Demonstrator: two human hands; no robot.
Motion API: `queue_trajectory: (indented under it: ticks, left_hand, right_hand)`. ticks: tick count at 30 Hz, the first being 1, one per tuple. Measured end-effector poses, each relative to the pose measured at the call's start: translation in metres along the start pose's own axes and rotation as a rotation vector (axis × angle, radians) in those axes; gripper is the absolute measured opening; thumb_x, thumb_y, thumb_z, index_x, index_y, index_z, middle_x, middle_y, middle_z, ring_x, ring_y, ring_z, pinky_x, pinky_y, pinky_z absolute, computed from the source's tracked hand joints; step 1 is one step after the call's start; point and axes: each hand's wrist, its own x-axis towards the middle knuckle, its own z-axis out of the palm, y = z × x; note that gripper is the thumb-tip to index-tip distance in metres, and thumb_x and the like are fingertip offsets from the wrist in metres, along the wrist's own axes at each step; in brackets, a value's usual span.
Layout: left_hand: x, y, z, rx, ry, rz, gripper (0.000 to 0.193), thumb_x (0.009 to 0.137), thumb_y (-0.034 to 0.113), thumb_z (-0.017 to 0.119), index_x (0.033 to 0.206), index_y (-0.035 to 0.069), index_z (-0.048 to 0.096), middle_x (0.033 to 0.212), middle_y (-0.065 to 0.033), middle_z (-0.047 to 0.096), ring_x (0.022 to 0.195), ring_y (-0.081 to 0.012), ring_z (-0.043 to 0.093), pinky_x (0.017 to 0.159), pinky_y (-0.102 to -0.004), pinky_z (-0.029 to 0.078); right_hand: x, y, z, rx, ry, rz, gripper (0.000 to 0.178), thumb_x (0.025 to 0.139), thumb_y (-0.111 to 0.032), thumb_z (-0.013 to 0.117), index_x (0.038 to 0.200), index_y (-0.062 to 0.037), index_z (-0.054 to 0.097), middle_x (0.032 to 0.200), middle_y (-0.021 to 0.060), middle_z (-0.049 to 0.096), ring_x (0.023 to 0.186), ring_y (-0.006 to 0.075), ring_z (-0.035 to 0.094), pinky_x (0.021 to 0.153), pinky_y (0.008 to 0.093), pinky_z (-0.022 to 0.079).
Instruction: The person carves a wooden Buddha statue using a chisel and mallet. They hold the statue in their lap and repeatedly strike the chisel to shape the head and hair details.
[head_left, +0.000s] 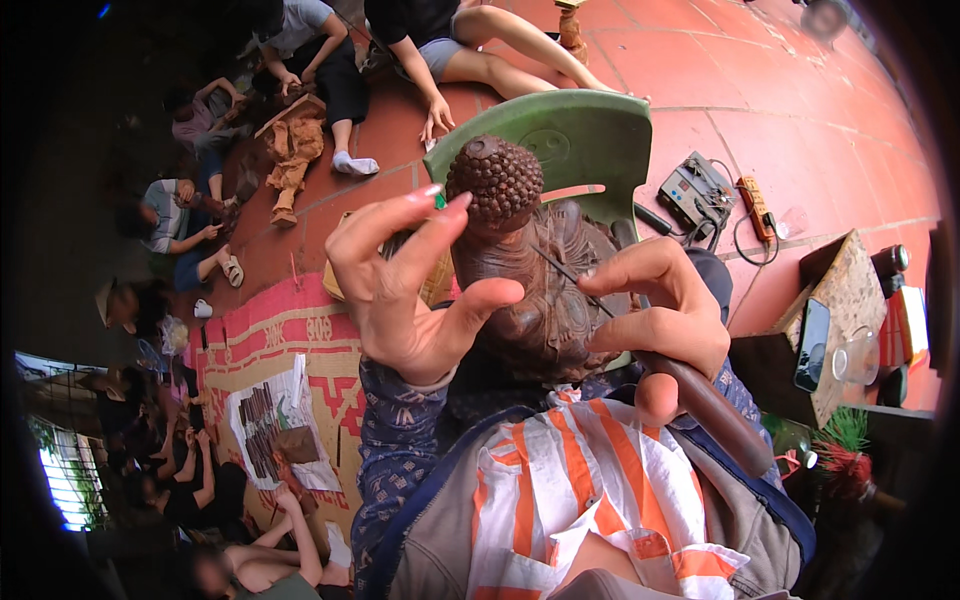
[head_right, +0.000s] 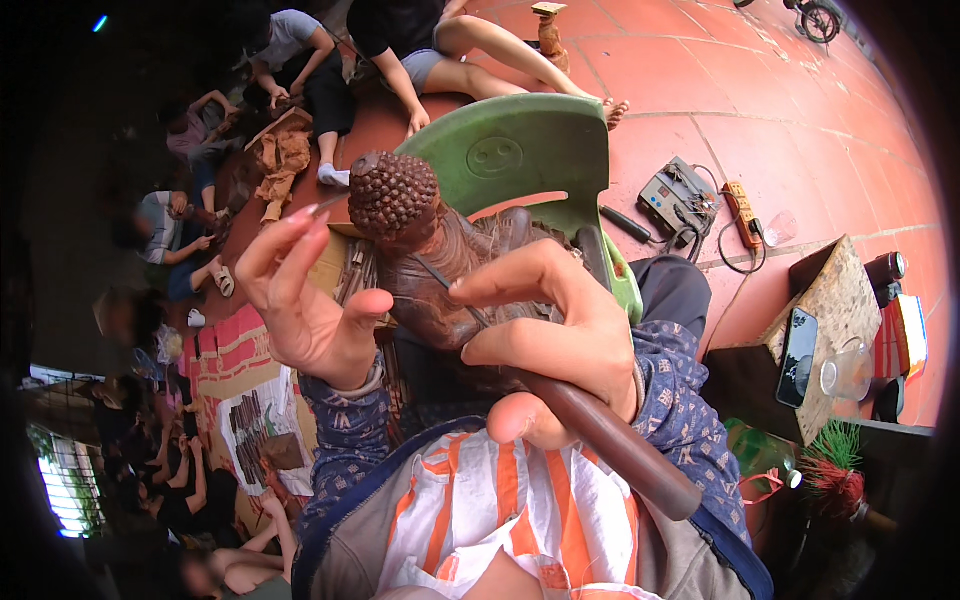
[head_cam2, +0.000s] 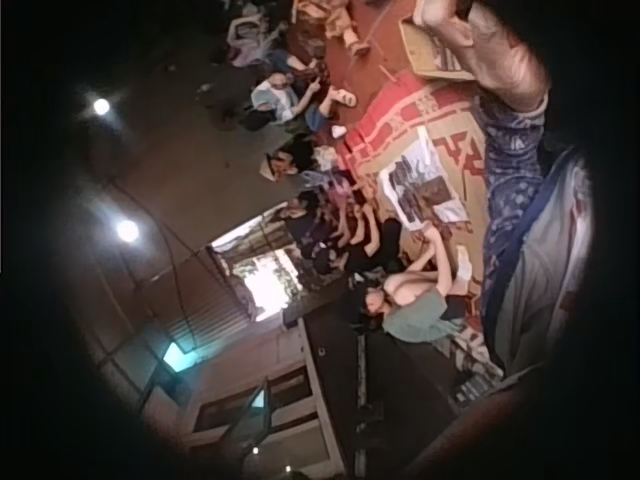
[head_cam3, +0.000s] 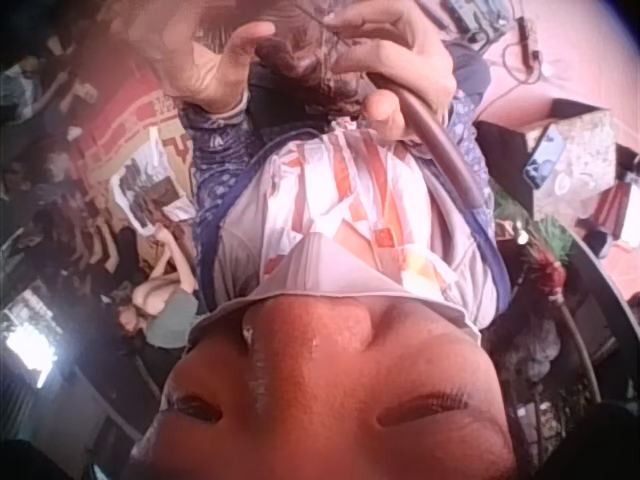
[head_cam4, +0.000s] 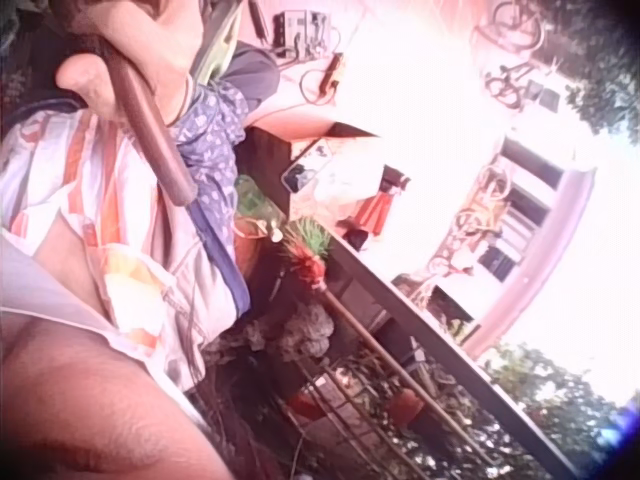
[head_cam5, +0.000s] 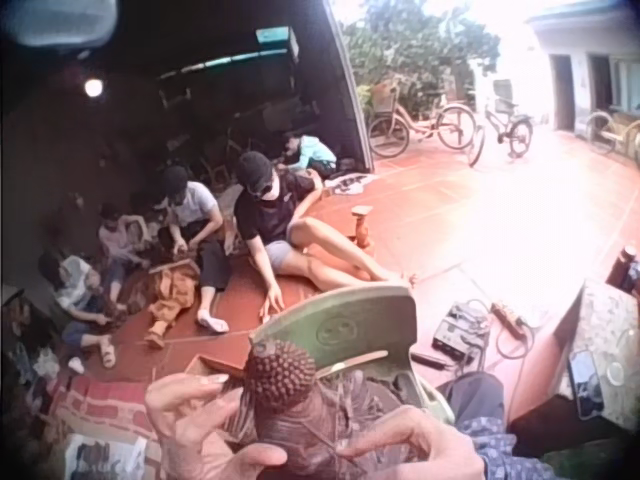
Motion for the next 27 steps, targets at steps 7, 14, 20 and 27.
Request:
queue_trajectory:
  ticks: [7,14,20,27]
  left_hand:
    - [-0.02,0.041,0.0,-0.571,-0.594,-0.057,0.022,0.07,0.008,0.076,0.088,0.002,0.066,0.076,-0.0068,0.061,0.064,-0.0224,0.06,0.054,-0.0328,0.046]
    - [-0.038,0.044,0.0,-0.714,-0.695,-0.306,0.018,0.075,0.001,0.072,0.092,0.0,0.064,0.075,-0.0117,0.063,0.063,-0.0236,0.065,0.056,-0.0335,0.05]
    - [-0.036,0.048,-0.022,-0.969,-0.251,-0.807,0.011,0.085,-0.006,0.066,0.091,-0.001,0.058,0.089,-0.0154,0.07,0.078,-0.0174,0.069,0.07,-0.0269,0.056]
    - [-0.036,0.034,-0.03,-0.898,-0.322,-0.7,0.015,0.08,-0.005,0.07,0.084,0.002,0.058,0.09,-0.0216,0.07,0.08,-0.0215,0.071,0.07,-0.0296,0.057]
  right_hand:
    - [-0.014,-0.008,0.0,0.124,-0.1,0.165,0.068,0.087,-0.069,0.046,0.059,-0.0073,0.036,0.057,0.0054,0.037,0.044,0.0201,0.037,0.041,0.0333,0.026]
    - [0.002,-0.01,-0.006,0.041,-0.324,0.195,0.048,0.076,-0.043,0.078,0.069,-0.0034,0.052,0.064,0.0085,0.048,0.056,0.0251,0.049,0.05,0.0357,0.037]
    - [-0.011,-0.001,-0.01,-0.05,-0.359,0.192,0.017,0.082,-0.015,0.071,0.08,-0.0019,0.059,0.071,0.0101,0.056,0.061,0.0273,0.056,0.054,0.0357,0.042]
    - [-0.013,0.006,-0.008,0.025,-0.404,0.215,0.008,0.084,-0.004,0.064,0.084,-0.0005,0.057,0.074,0.0122,0.055,0.065,0.0304,0.056,0.058,0.0377,0.043]
